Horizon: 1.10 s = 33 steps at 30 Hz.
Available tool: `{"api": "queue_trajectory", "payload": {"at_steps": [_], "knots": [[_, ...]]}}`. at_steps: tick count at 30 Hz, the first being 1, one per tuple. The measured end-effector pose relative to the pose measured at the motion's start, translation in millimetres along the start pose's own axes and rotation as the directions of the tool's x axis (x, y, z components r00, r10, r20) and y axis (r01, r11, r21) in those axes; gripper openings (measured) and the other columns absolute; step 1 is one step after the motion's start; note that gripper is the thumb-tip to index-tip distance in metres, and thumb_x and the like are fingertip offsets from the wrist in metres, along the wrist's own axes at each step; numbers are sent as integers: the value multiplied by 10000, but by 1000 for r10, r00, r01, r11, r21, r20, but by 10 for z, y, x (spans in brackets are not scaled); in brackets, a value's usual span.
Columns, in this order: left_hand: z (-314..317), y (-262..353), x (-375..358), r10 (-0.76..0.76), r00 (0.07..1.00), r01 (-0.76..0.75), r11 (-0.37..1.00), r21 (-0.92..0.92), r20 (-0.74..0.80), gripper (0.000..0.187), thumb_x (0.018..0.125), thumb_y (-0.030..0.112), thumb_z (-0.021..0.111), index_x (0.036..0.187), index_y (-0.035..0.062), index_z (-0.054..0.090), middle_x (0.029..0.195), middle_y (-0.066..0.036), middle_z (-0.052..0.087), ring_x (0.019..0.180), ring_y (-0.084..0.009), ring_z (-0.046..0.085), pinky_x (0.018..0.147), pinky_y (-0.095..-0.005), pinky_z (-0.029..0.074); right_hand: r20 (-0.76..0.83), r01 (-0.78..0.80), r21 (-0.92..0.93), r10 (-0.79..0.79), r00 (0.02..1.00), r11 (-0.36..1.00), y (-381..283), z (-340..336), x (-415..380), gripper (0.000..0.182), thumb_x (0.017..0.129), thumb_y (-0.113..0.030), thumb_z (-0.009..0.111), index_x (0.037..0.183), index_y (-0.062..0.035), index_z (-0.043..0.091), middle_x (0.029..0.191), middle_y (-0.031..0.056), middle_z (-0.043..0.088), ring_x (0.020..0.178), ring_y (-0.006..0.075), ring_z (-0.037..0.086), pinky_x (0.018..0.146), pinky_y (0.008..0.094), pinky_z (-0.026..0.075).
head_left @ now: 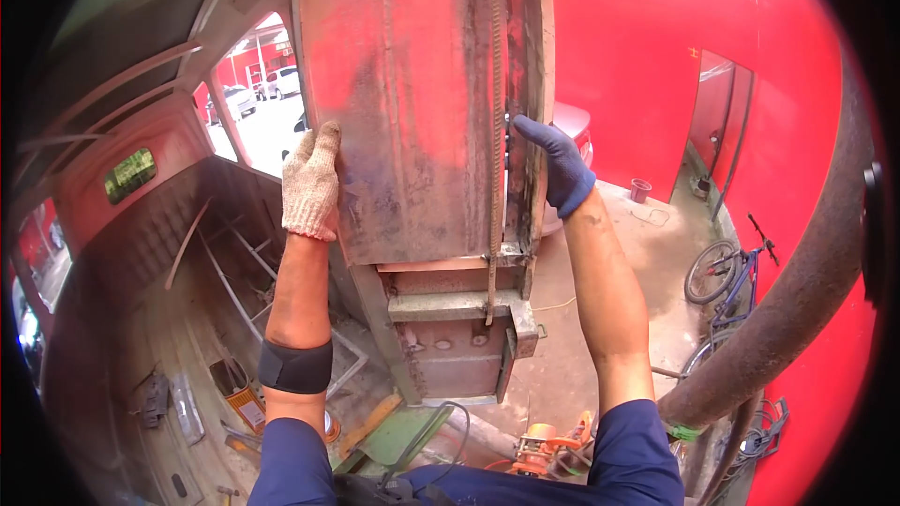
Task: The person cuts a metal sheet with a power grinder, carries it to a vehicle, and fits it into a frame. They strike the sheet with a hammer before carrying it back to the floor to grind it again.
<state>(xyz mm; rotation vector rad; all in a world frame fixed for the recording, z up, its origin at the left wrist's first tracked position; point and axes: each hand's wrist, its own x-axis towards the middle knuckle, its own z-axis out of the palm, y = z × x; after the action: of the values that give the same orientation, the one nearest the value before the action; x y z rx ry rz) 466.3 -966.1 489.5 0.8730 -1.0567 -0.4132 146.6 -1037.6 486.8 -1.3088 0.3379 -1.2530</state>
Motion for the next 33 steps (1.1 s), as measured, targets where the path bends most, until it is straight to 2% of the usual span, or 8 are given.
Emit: {"api": "queue_trajectory", "payload": {"at_steps": [5,8,11,17,20,23,26,33], "knots": [[69,-24,-75,76,997,-75,997,13,-27,490,992,372,673,1199,-72,667,1013,-81,702,901,-161,587,840,-321,479,-34,-35,-82,32,999,996,-79,40,-35,304,889,-289,757,1045,-47,659,843,42,655,719,156,640,637,306,531],[126,-31,-134,156,982,-130,967,217,-108,495,992,382,655,1167,-81,663,998,-90,707,898,-181,596,830,-350,486,-143,2,-112,-18,990,994,-18,41,39,348,876,-280,770,1086,-28,651,910,55,665,789,164,650,678,316,532],[213,-62,-106,227,951,-214,973,83,-208,444,999,375,634,1027,-66,675,877,-61,674,806,-172,561,752,-364,475,-135,16,-131,-34,990,991,-39,91,-8,400,865,-273,782,1132,-14,635,954,66,666,819,166,645,697,318,526],[241,48,-178,176,968,-172,984,39,-179,353,1004,316,655,987,-34,694,815,-30,635,750,-116,534,683,-306,448,-78,63,-161,-76,994,985,-116,105,-70,370,874,-212,766,1150,-10,626,974,71,668,821,169,650,723,328,538],[228,61,-156,222,954,-212,975,69,-200,315,1005,306,659,955,-2,702,764,-15,604,724,-81,506,654,-278,422,-86,-27,-216,9,996,976,-194,129,-59,369,868,-156,744,1175,3,613,979,78,667,835,183,656,743,333,543],[169,135,-136,68,978,-48,993,104,-195,373,1001,347,652,963,-20,708,751,-27,620,748,-115,569,684,-298,457,-59,57,-316,-79,995,947,-182,136,-65,254,850,-147,744,1041,6,676,862,71,689,740,174,671,674,314,556],[176,42,-118,193,949,-141,967,213,-248,426,1001,370,644,1026,-50,713,805,-63,675,791,-185,625,748,-336,493,-67,58,-181,-71,995,982,-96,106,-4,300,840,-131,733,1097,18,696,901,77,717,813,180,685,792,302,547],[145,-60,-35,290,923,-201,924,326,-254,448,1000,394,628,1039,-44,713,834,-154,693,780,-242,616,764,-387,486,103,-69,103,58,993,992,-234,25,51,331,922,-265,686,1148,-22,688,903,82,725,730,211,700,622,339,577]]}}
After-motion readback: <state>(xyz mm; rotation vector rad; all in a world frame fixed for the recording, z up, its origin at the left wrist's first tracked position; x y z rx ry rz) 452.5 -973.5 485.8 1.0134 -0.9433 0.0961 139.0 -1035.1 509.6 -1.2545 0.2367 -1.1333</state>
